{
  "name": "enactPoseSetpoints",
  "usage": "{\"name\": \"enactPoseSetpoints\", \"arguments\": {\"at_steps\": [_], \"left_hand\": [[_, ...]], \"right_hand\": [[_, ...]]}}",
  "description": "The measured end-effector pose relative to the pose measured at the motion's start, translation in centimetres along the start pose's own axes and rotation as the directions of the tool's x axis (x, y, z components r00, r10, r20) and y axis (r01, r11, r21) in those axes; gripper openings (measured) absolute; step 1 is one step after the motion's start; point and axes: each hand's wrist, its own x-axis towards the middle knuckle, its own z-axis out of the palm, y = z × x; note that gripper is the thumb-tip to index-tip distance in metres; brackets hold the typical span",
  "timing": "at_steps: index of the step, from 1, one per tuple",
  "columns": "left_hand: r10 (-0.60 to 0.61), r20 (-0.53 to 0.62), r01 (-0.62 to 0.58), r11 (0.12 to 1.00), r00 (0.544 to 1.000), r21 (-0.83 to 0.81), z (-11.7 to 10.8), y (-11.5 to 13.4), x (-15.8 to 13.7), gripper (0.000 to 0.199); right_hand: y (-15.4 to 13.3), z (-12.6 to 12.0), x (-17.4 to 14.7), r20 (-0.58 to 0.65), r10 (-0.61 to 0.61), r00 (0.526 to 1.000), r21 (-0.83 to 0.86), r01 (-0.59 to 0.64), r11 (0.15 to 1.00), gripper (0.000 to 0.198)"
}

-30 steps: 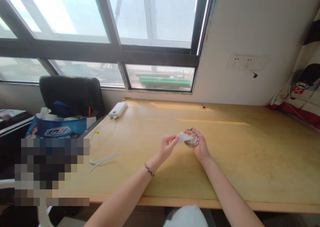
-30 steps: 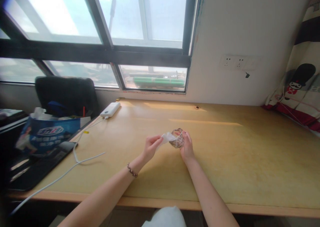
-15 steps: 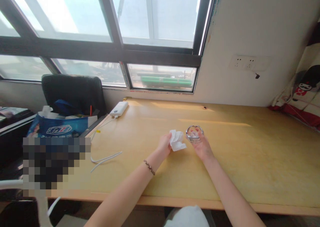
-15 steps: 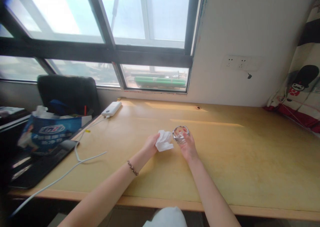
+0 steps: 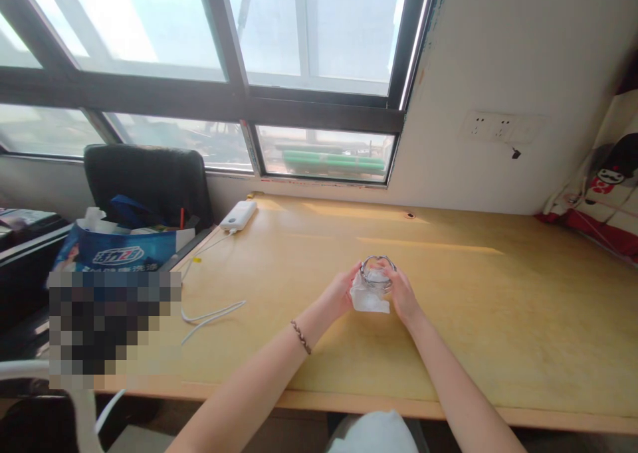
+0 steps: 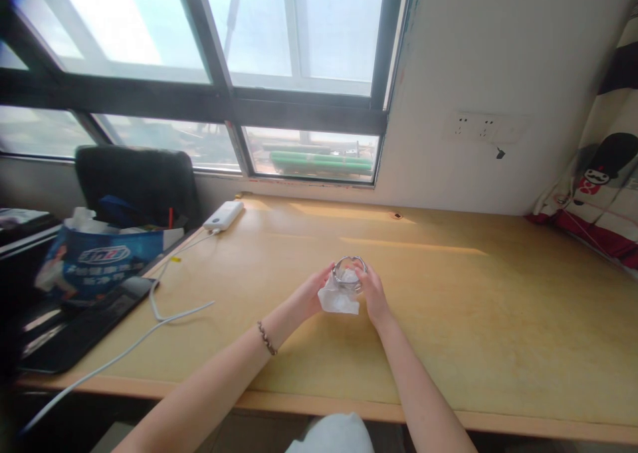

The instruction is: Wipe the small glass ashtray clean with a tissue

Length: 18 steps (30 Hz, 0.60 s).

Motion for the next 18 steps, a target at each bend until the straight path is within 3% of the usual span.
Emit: {"name": "enactPoseSetpoints", "arguments": {"at_steps": [5, 7, 10, 12, 14, 18], "left_hand": [[0.107, -0.113, -0.097, 0.992, 0.988, 0.085, -0.7, -0.1, 0.1, 0.040], [0.166, -0.175, -0.145, 0.981, 0.971, 0.128, -1.1, -0.2, 0.3, 0.038], [0.265, -0.229, -0.227, 0.957, 0.937, 0.180, -1.5, 0.0, 0.4, 0.034], [0.302, -0.244, -0.257, 0.946, 0.921, 0.200, -1.6, 0.3, 0.4, 0.033], [0.306, -0.252, -0.256, 0.943, 0.918, 0.210, -1.5, 0.4, 0.2, 0.035], [0.298, -0.205, -0.255, 0.944, 0.932, 0.209, -1.3, 0.3, 0.1, 0.035]], "right_hand": [[-0.6, 0.4, -0.2, 0.043, -0.034, 0.999, -0.092, 0.037, 0.995, 0.036], [-0.9, 0.4, -0.5, -0.049, -0.168, 0.985, -0.243, 0.152, 0.958, 0.039], [-1.1, 0.5, -1.2, -0.061, -0.410, 0.910, -0.533, 0.318, 0.784, 0.040], [-1.1, 0.8, -1.7, 0.065, -0.412, 0.909, -0.594, 0.367, 0.716, 0.033], [-0.8, 1.1, -2.0, 0.177, -0.351, 0.920, -0.586, 0.385, 0.713, 0.027], [-0.1, 1.4, -1.9, 0.240, -0.336, 0.911, -0.601, 0.411, 0.685, 0.022]]}}
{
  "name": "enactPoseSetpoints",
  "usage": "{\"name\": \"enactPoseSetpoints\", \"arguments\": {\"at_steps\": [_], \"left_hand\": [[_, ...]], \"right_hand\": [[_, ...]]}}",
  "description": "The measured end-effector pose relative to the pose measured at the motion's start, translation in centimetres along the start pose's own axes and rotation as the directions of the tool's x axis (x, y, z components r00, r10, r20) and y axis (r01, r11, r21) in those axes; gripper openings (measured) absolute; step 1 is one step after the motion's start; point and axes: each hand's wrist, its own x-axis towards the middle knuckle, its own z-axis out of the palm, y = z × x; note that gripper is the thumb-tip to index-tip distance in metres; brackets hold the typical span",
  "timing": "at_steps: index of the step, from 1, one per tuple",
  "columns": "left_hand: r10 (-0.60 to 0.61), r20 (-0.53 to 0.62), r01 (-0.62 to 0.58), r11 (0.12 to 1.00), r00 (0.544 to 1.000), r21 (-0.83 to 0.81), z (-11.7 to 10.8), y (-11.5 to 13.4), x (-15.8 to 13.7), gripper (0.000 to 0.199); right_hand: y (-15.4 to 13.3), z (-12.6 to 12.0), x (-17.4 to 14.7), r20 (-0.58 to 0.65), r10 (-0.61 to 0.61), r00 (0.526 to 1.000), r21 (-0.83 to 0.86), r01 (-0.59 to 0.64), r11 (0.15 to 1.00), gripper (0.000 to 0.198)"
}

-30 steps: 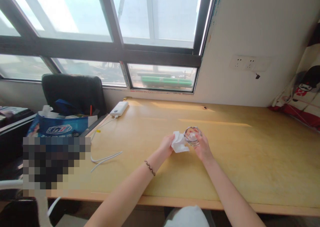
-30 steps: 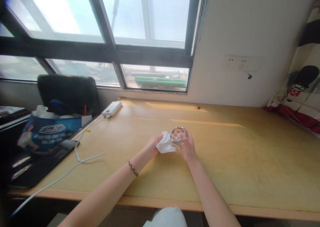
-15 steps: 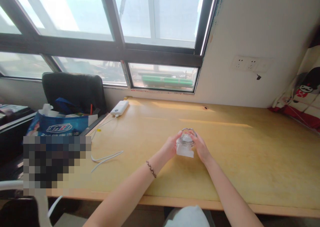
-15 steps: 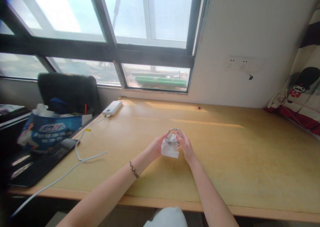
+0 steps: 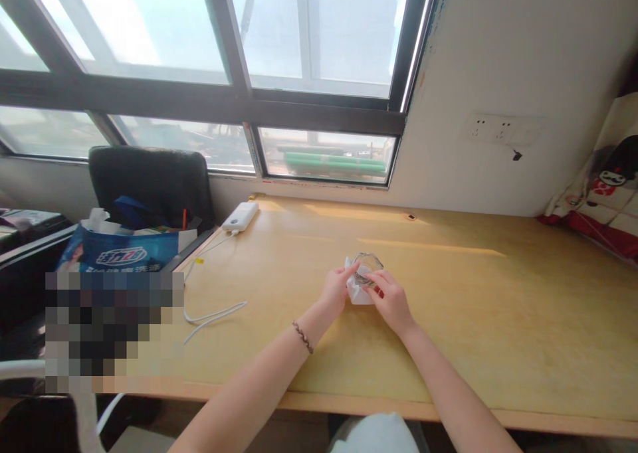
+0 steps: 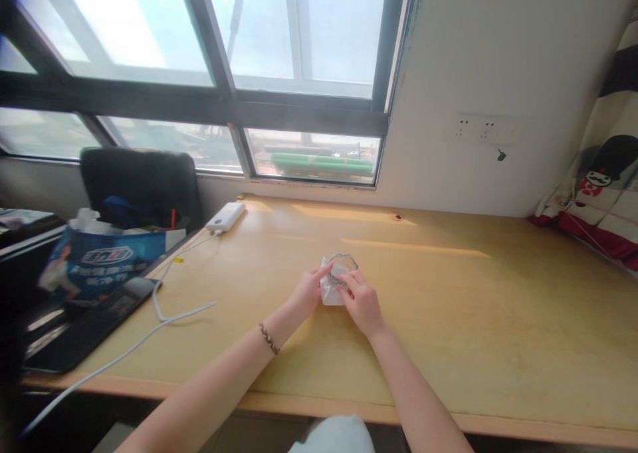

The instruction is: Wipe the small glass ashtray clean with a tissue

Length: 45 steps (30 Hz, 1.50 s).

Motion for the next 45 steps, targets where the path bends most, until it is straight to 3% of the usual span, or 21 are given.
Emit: {"name": "enactPoseSetpoints", "arguments": {"at_steps": [7, 11, 15, 19, 23, 27, 35, 45], "left_hand": [[0.041, 0.067, -0.039, 0.999, 0.997, -0.033, -0.1, -0.4, 0.3, 0.033], [0.019, 0.060, -0.020, 1.000, 0.998, 0.012, -0.4, -0.3, 0.4, 0.032], [0.005, 0.080, -0.008, 0.999, 0.997, 0.035, -0.7, -0.3, 0.6, 0.032], [0.011, 0.058, -0.013, 0.999, 0.998, 0.048, -0.5, -0.3, 0.6, 0.035], [0.014, 0.027, -0.016, 0.998, 1.000, 0.065, -0.2, -0.2, 0.4, 0.036], [0.001, 0.053, -0.006, 0.996, 0.999, 0.091, 0.1, 0.0, 0.1, 0.035], [-0.025, 0.099, 0.014, 0.994, 0.995, 0.110, 0.5, 0.4, -0.1, 0.038], [-0.029, 0.098, 0.018, 0.994, 0.995, 0.108, 0.5, 0.4, -0.2, 0.041]], "right_hand": [[0.6, -0.4, 0.2, -0.140, 0.005, 0.990, -0.113, -0.021, 0.993, 0.011], [1.6, -2.2, 1.2, -0.222, -0.004, 0.975, -0.180, -0.037, 0.983, 0.010], [5.1, -7.1, 3.3, -0.292, -0.038, 0.956, -0.330, -0.063, 0.942, 0.012], [10.6, -13.7, 5.1, -0.255, 0.037, 0.966, -0.511, -0.167, 0.843, 0.016], [15.1, -19.2, 5.7, -0.285, 0.080, 0.955, -0.556, -0.233, 0.798, 0.019], [17.7, -22.6, 5.5, -0.313, 0.126, 0.941, -0.592, -0.297, 0.749, 0.017], [20.8, -24.7, 4.8, -0.282, 0.181, 0.942, -0.641, -0.325, 0.695, 0.014], [20.2, -24.4, 5.4, -0.230, 0.193, 0.954, -0.686, -0.300, 0.663, 0.014]]}}
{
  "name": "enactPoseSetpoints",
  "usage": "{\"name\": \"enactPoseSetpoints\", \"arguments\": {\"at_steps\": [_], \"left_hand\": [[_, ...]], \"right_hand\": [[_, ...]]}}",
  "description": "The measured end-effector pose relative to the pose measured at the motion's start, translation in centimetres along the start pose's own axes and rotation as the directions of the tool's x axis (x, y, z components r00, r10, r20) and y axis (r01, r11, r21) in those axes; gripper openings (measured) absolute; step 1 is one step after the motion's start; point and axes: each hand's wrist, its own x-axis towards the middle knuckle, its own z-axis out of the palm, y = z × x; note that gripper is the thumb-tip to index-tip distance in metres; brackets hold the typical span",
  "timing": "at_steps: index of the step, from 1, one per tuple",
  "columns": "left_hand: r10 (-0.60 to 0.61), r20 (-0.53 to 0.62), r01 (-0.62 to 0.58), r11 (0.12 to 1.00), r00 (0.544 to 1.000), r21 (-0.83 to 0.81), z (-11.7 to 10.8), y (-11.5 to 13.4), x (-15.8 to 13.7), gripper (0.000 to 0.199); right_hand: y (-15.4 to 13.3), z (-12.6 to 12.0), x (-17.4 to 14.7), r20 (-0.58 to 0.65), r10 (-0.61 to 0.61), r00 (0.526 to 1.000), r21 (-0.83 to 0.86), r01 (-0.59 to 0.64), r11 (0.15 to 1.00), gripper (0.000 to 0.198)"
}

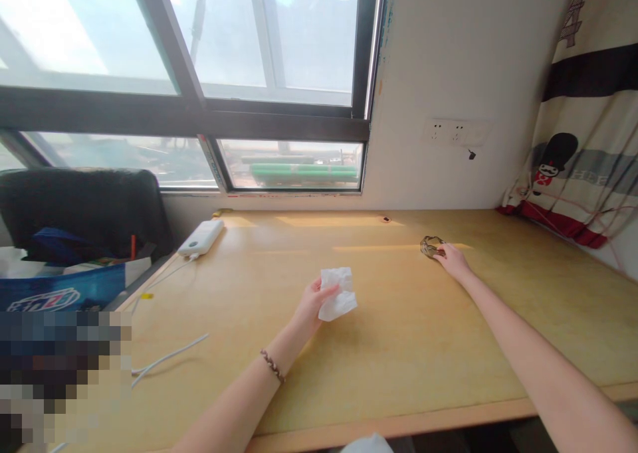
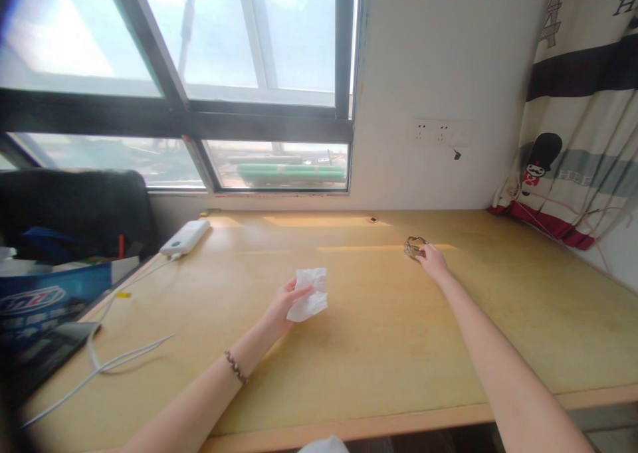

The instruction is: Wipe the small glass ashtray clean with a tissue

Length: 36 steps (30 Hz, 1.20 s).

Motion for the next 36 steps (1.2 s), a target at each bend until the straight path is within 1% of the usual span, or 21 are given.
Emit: {"name": "enactPoseSetpoints", "arguments": {"at_steps": [4, 6, 7, 8, 9, 10, 11, 12, 13, 14, 15, 16, 17, 18, 20, 21, 23, 27, 28, 32, 36], "left_hand": [[0.015, -0.007, -0.014, 1.000, 1.000, 0.017, 0.0, -0.1, 0.0, 0.040], [0.034, -0.027, -0.033, 0.999, 0.999, 0.020, -0.1, -0.2, 0.1, 0.040], [0.049, -0.038, -0.048, 0.999, 0.998, 0.015, -0.1, -0.3, 0.2, 0.040], [0.065, -0.046, -0.065, 0.998, 0.997, 0.006, -0.2, -0.4, 0.2, 0.040], [0.084, -0.053, -0.084, 0.996, 0.995, -0.008, -0.2, -0.5, 0.3, 0.042], [0.104, -0.056, -0.106, 0.994, 0.993, -0.027, -0.2, -0.5, 0.3, 0.044], [0.128, -0.056, -0.131, 0.990, 0.990, -0.047, -0.2, -0.6, 0.3, 0.046], [0.154, -0.051, -0.157, 0.985, 0.987, -0.068, -0.2, -0.6, 0.3, 0.048], [0.177, -0.043, -0.180, 0.980, 0.983, -0.088, -0.2, -0.6, 0.2, 0.050], [0.193, -0.031, -0.196, 0.975, 0.981, -0.108, -0.2, -0.6, 0.2, 0.051], [0.203, -0.018, -0.203, 0.971, 0.979, -0.126, -0.2, -0.7, 0.2, 0.052], [0.205, -0.006, -0.203, 0.969, 0.979, -0.142, -0.1, -0.8, 0.2, 0.052], [0.201, -0.001, -0.198, 0.968, 0.980, -0.155, -0.1, -0.9, 0.2, 0.051], [0.193, -0.009, -0.191, 0.968, 0.981, -0.163, -0.1, -1.0, 0.3, 0.050], [0.173, -0.063, -0.181, 0.969, 0.983, -0.168, -0.2, -1.4, 0.5, 0.047], [0.161, -0.093, -0.175, 0.971, 0.983, -0.164, -0.2, -1.6, 0.6, 0.046], [0.133, -0.108, -0.148, 0.978, 0.985, -0.144, -0.2, -1.8, 0.7, 0.043], [0.095, -0.028, -0.095, 0.995, 0.995, -0.028, -0.4, -1.7, 0.7, 0.031], [0.094, -0.030, -0.094, 0.996, 0.995, 0.008, -0.5, -1.6, 0.7, 0.029], [0.111, -0.083, -0.097, 0.982, 0.990, 0.163, -1.0, -1.0, 0.9, 0.030], [0.129, -0.102, -0.099, 0.962, 0.986, 0.253, -1.4, -0.6, 1.0, 0.035]], "right_hand": [[-2.4, -1.1, -0.6, -0.045, 0.039, 0.998, -0.024, -0.040, 0.999, 0.033], [-5.6, -1.5, -1.5, -0.148, 0.146, 0.978, -0.015, -0.150, 0.989, 0.044], [-7.8, -1.5, -2.3, -0.174, 0.181, 0.968, 0.043, -0.177, 0.983, 0.044], [-10.3, -1.4, -3.2, -0.151, 0.215, 0.965, 0.149, -0.193, 0.970, 0.042], [-13.0, -1.1, -4.4, -0.060, 0.249, 0.967, 0.295, -0.221, 0.930, 0.040], [-15.9, -0.7, -5.9, 0.090, 0.277, 0.957, 0.451, -0.287, 0.845, 0.038], [-18.8, -0.1, -7.4, 0.269, 0.278, 0.922, 0.583, -0.386, 0.715, 0.040], [-21.5, 0.5, -9.0, 0.447, 0.219, 0.867, 0.667, -0.486, 0.565, 0.042], [-23.9, 1.2, -10.4, 0.567, 0.133, 0.813, 0.709, -0.564, 0.423, 0.042], [-25.8, 1.8, -11.7, 0.632, 0.044, 0.773, 0.730, -0.614, 0.300, 0.040], [-27.3, 2.4, -12.7, 0.653, 0.011, 0.757, 0.740, -0.641, 0.203, 0.038], [-28.3, 2.9, -13.5, 0.648, -0.009, 0.762, 0.756, -0.642, 0.129, 0.035], [-28.9, 3.4, -13.9, 0.619, 0.015, 0.785, 0.782, -0.618, 0.084, 0.031], [-29.0, 3.7, -14.0, 0.584, 0.055, 0.810, 0.807, -0.587, 0.069, 0.028], [-28.5, 4.0, -13.9, 0.518, 0.123, 0.847, 0.844, -0.529, 0.085, 0.022], [-28.0, 4.0, -13.7, 0.503, 0.142, 0.853, 0.850, -0.518, 0.095, 0.020], [-27.1, 4.0, -13.4, 0.519, 0.146, 0.843, 0.841, -0.533, 0.090, 0.019], [-26.6, 3.6, -13.2, 0.597, 0.094, 0.796, 0.796, -0.603, 0.053, 0.018], [-26.7, 3.5, -13.2, 0.596, 0.079, 0.799, 0.799, -0.600, 0.044, 0.019], [-26.6, 3.2, -12.7, 0.523, 0.028, 0.852, 0.852, -0.524, 0.014, 0.028], [-25.7, 2.8, -12.1, 0.518, 0.052, 0.854, 0.854, -0.519, 0.023, 0.028]]}}
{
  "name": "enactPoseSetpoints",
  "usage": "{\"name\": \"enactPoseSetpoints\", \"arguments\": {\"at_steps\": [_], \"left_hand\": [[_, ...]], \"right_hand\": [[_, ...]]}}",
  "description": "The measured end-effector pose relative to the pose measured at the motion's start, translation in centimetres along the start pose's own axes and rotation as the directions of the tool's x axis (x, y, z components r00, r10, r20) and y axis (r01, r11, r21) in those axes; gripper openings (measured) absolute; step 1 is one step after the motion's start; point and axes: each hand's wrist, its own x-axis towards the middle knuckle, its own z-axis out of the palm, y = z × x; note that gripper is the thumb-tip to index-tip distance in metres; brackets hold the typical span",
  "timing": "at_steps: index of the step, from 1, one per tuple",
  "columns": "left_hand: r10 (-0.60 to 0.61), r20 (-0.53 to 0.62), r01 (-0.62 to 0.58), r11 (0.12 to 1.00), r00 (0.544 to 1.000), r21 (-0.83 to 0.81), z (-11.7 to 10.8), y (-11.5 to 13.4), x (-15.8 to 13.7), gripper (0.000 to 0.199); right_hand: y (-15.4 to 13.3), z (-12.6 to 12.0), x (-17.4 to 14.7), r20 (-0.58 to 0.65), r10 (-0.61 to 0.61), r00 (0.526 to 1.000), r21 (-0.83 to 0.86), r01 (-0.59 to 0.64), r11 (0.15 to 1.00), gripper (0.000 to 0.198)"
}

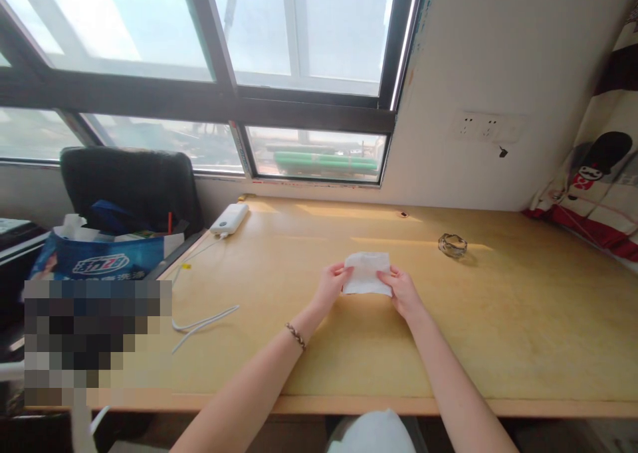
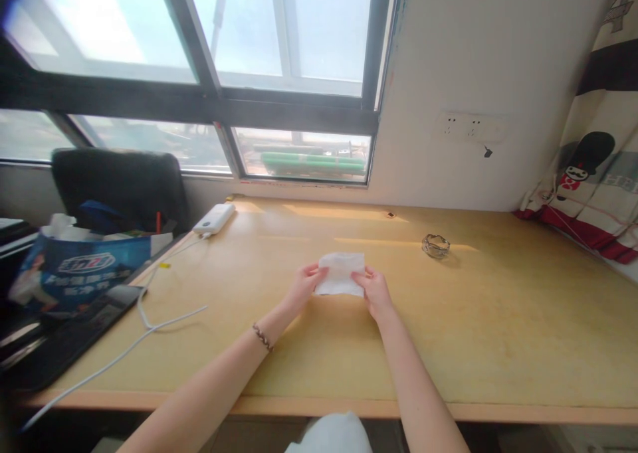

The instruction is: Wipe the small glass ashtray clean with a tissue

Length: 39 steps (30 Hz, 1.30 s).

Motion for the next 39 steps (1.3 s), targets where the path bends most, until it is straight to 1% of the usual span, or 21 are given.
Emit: {"name": "enactPoseSetpoints", "arguments": {"at_steps": [4, 7, 9, 11, 14, 16, 19, 21, 22, 23, 25, 27, 29, 31, 33, 35, 37, 39], "left_hand": [[0.061, 0.027, -0.058, 0.993, 0.998, -0.105, -0.2, 0.2, -0.1, 0.030], [0.081, 0.088, -0.069, 0.989, 0.993, -0.134, -0.3, 0.4, -0.2, 0.021], [0.106, 0.094, -0.097, 0.990, 0.990, -0.097, -0.3, 0.6, -0.2, 0.017], [0.132, 0.080, -0.130, 0.991, 0.988, -0.026, -0.3, 0.7, -0.3, 0.017], [0.134, 0.079, -0.139, 0.988, 0.988, 0.067, -0.3, 0.7, -0.2, 0.018], [0.115, 0.089, -0.121, 0.991, 0.989, 0.063, -0.2, 0.5, -0.2, 0.018], [0.084, 0.129, -0.081, 0.996, 0.988, -0.035, -0.2, 0.5, -0.2, 0.018], [0.050, 0.141, -0.041, 0.997, 0.989, -0.064, 0.0, 0.6, -0.3, 0.023], [0.034, 0.130, -0.029, 0.999, 0.991, -0.040, 0.2, 0.6, -0.3, 0.026], [0.031, 0.109, -0.033, 0.999, 0.994, 0.010, 0.3, 0.6, -0.3, 0.030], [0.074, 0.071, -0.084, 0.984, 0.995, 0.155, 0.6, 0.6, -0.4, 0.032], [0.120, 0.073, -0.136, 0.951, 0.990, 0.278, 0.7, 0.3, -0.4, 0.027], [0.141, 0.091, -0.164, 0.926, 0.986, 0.340, 0.6, -0.1, -0.3, 0.025], [0.159, 0.109, -0.189, 0.904, 0.981, 0.382, 0.4, -0.3, -0.3, 0.024], [0.200, 0.143, -0.242, 0.876, 0.969, 0.418, 0.4, -0.4, -0.4, 0.024], [0.236, 0.188, -0.296, 0.854, 0.953, 0.427, 0.5, -0.3, -0.6, 0.025], [0.247, 0.224, -0.323, 0.845, 0.943, 0.426, 0.7, -0.2, -0.8, 0.027], [0.235, 0.237, -0.321, 0.837, 0.942, 0.443, 0.8, 0.0, -1.0, 0.029]], "right_hand": [[-0.3, -1.0, 0.3, -0.066, 0.017, 0.998, -0.003, -0.017, 1.000, 0.009], [-0.3, -1.2, 0.4, -0.082, 0.001, 0.997, 0.020, 0.000, 1.000, 0.004], [-0.3, -1.1, 0.5, -0.117, -0.017, 0.993, 0.037, 0.022, 0.999, 0.005], [-0.3, -1.0, 0.5, -0.153, -0.028, 0.988, 0.035, 0.034, 0.999, 0.010], [-0.2, -0.9, 0.5, -0.161, -0.069, 0.984, -0.038, 0.064, 0.997, 0.020], [-0.2, -0.9, 0.5, -0.188, -0.140, 0.972, -0.104, 0.122, 0.987, 0.030], [-0.2, -0.9, 0.5, -0.225, -0.267, 0.937, -0.180, 0.229, 0.957, 0.037], [-0.1, -0.9, 0.6, -0.196, -0.326, 0.925, -0.225, 0.281, 0.933, 0.035], [-0.1, -0.9, 0.6, -0.173, -0.342, 0.924, -0.247, 0.295, 0.923, 0.033], [0.0, -0.9, 0.6, -0.148, -0.348, 0.926, -0.266, 0.301, 0.916, 0.031], [0.0, -0.8, 0.6, -0.101, -0.336, 0.936, -0.290, 0.296, 0.910, 0.030], [0.0, -0.7, 0.4, -0.067, -0.324, 0.944, -0.310, 0.289, 0.906, 0.029], [-0.2, -0.6, 0.2, -0.042, -0.339, 0.940, -0.354, 0.303, 0.885, 0.028], [-0.6, -0.2, -0.3, 0.015, -0.388, 0.922, -0.448, 0.353, 0.822, 0.025], [-1.0, 0.2, -0.8, 0.117, -0.431, 0.895, -0.547, 0.421, 0.724, 0.021], [-1.3, 0.6, -1.3, 0.214, -0.446, 0.869, -0.609, 0.476, 0.634, 0.013], [-1.4, 0.8, -1.5, 0.256, -0.445, 0.858, -0.637, 0.496, 0.590, 0.008], [-1.2, 0.7, -1.4, 0.247, -0.446, 0.860, -0.648, 0.489, 0.584, 0.008]]}}
